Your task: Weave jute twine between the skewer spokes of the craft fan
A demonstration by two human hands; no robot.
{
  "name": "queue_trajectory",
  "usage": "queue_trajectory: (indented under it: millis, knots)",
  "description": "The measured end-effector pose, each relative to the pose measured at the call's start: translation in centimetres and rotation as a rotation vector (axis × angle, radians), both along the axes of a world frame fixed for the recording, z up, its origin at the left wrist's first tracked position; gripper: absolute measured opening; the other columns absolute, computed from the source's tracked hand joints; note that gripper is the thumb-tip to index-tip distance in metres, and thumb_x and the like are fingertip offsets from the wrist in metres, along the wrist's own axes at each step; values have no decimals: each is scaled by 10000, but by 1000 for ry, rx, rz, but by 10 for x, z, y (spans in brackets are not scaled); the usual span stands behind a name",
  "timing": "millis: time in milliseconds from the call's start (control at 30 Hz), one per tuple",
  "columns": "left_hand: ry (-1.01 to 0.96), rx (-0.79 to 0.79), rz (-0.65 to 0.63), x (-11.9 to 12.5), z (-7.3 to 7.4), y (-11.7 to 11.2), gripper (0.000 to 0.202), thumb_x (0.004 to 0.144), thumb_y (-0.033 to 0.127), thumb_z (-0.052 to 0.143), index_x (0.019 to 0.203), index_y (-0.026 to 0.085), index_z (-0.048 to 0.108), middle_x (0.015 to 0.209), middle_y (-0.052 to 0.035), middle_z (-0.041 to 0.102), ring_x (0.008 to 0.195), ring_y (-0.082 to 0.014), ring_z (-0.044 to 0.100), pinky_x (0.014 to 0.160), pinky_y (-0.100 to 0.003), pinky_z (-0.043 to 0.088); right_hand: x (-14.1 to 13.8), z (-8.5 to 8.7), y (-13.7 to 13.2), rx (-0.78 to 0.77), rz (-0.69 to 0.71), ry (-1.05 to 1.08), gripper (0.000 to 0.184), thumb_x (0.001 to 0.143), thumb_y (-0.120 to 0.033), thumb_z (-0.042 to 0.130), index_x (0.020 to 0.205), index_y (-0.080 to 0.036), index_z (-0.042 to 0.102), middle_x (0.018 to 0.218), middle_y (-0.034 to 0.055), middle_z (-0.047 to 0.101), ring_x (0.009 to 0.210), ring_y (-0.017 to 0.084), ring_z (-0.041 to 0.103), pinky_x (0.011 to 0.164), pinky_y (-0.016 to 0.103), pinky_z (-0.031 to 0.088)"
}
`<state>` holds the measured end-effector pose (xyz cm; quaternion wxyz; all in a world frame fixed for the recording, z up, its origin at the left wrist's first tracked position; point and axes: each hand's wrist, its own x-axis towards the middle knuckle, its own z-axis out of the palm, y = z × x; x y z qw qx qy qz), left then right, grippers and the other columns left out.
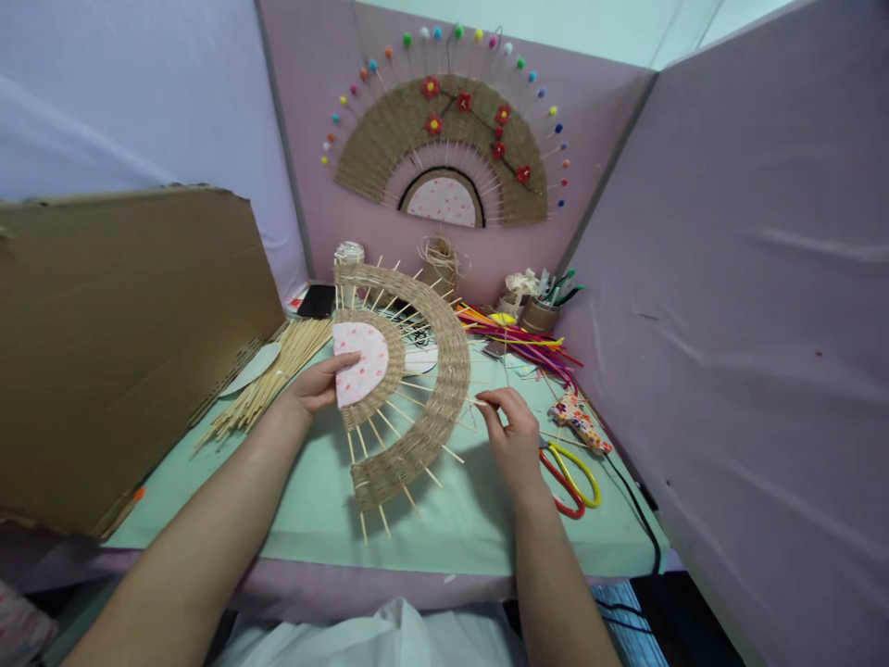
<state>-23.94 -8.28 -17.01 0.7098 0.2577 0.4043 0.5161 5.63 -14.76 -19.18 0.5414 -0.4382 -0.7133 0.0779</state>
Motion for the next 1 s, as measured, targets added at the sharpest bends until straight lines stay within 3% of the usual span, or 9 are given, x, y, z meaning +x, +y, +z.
queue_trajectory:
  millis: [233, 400, 567, 767, 1000]
  knots:
    - [18, 12, -18, -1, 4, -3, 410, 791, 20, 544, 1197, 45, 597, 908, -159, 740, 776, -243, 724, 759, -328, 597, 2, 0, 0, 110, -126, -25, 86, 854, -261, 628, 805, -195, 602, 743, 4, 600, 742, 156, 544, 750, 329, 411]
    - [65, 3, -31, -5, 6, -2, 421, 797, 19, 525, 1214, 41, 582, 893, -159, 741, 718, -226, 724, 722, -310, 600, 3, -1, 0, 160, -66, -24, 47, 879, -194, 572, 852, -201, 610, 789, 30, 608, 794, 170, 548, 735, 327, 446]
    - [78, 29, -67, -8, 6, -3, 370, 777, 15, 549, 1140, 32, 618, 895, -174, 738, 717, -230, 724, 742, -322, 597, 3, -3, 3, 162, -11, -30, 131, 897, -153, 518, 934, -215, 628, 864, 47, 623, 858, 180, 570, 787, 349, 473]
    - [77, 15, -99, -11, 2, -2, 321, 759, 24, 580, 1073, 33, 647, 859, -172, 740, 671, -228, 719, 721, -320, 598, 3, -4, 4, 148, -5, -15, 63, 875, -185, 576, 890, -220, 625, 845, 28, 656, 837, 173, 596, 950, 422, 430]
    - [2, -43, -146, -9, -4, -1, 374, 778, 43, 570, 1147, 13, 617, 878, -177, 738, 736, -248, 723, 737, -331, 595, 0, -4, 6, 82, 28, -16, 81, 891, -235, 549, 856, -223, 622, 841, 28, 669, 822, 181, 605, 959, 422, 413]
